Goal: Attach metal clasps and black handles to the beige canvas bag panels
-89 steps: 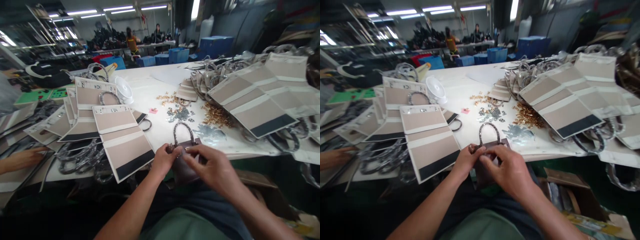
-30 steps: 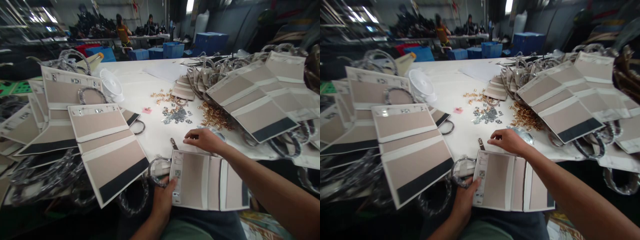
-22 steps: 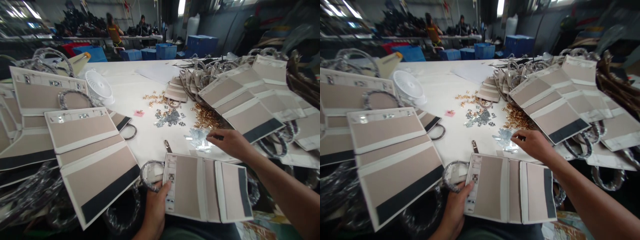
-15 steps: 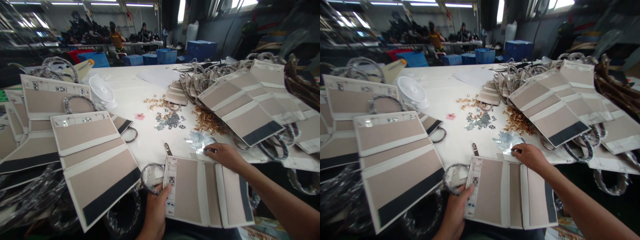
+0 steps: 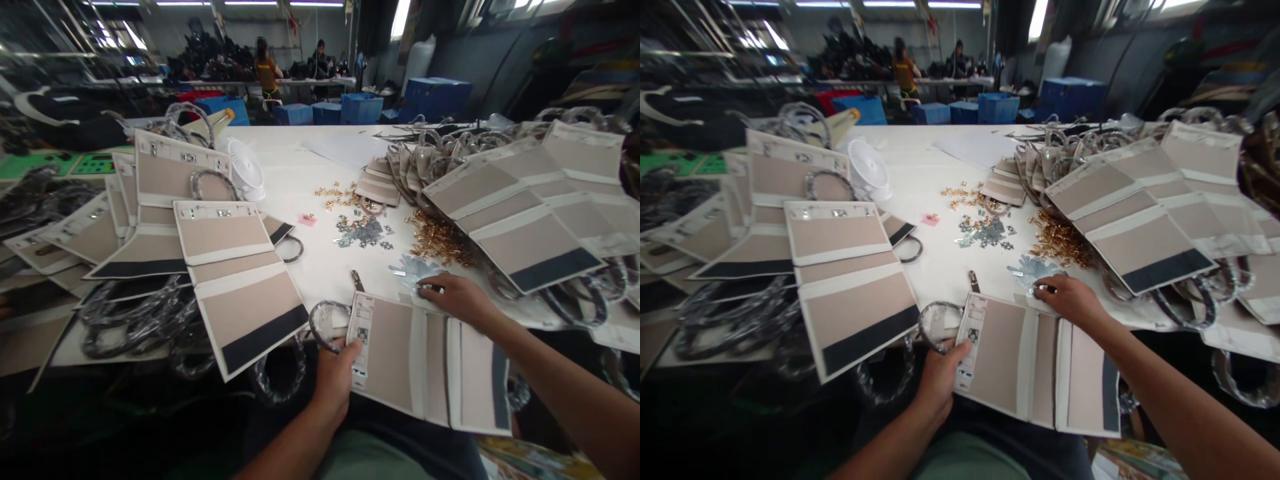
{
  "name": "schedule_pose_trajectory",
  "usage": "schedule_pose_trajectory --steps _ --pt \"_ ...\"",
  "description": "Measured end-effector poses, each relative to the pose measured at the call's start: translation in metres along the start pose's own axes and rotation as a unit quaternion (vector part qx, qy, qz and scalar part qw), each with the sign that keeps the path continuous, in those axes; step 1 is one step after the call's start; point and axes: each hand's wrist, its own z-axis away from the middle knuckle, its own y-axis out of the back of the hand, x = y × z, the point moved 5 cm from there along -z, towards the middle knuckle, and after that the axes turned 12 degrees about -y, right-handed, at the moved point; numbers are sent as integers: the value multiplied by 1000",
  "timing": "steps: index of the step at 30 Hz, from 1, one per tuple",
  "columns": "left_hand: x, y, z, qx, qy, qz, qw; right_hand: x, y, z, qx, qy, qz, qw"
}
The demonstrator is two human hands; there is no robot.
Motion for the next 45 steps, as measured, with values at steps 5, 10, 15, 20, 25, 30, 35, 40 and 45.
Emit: schedule_pose_trajectory --steps 5,10,15,20,25,30,35,40,45 --pt "-7 5 -2 -1 -7 15 1000 -2 -10 -12 -2 35 12 999" --pt "-9 8 -6 -12 -17 26 999 -36 21 11 49 46 -80 994" --pt "-1 5 -1 7 -2 10 1000 -103 50 60 116 -5 -392 913" --pt "3 0 1 6 17 8 1000 -149 5 76 91 3 -624 777" --pt "5 -2 2 14 36 11 999 -147 -18 78 111 18 -685 720" --pt "4 -4 0 2 42 17 999 -143 -22 86 47 39 -723 688" --pt "0 -3 -3 -3 54 14 998 -150 -28 102 44 58 -719 691" --pt "3 -2 -2 -7 30 -10 999 -169 -28 97 18 88 -615 783" --pt "3 -2 1 4 3 21 1000 -200 -20 73 -106 29 -475 873"
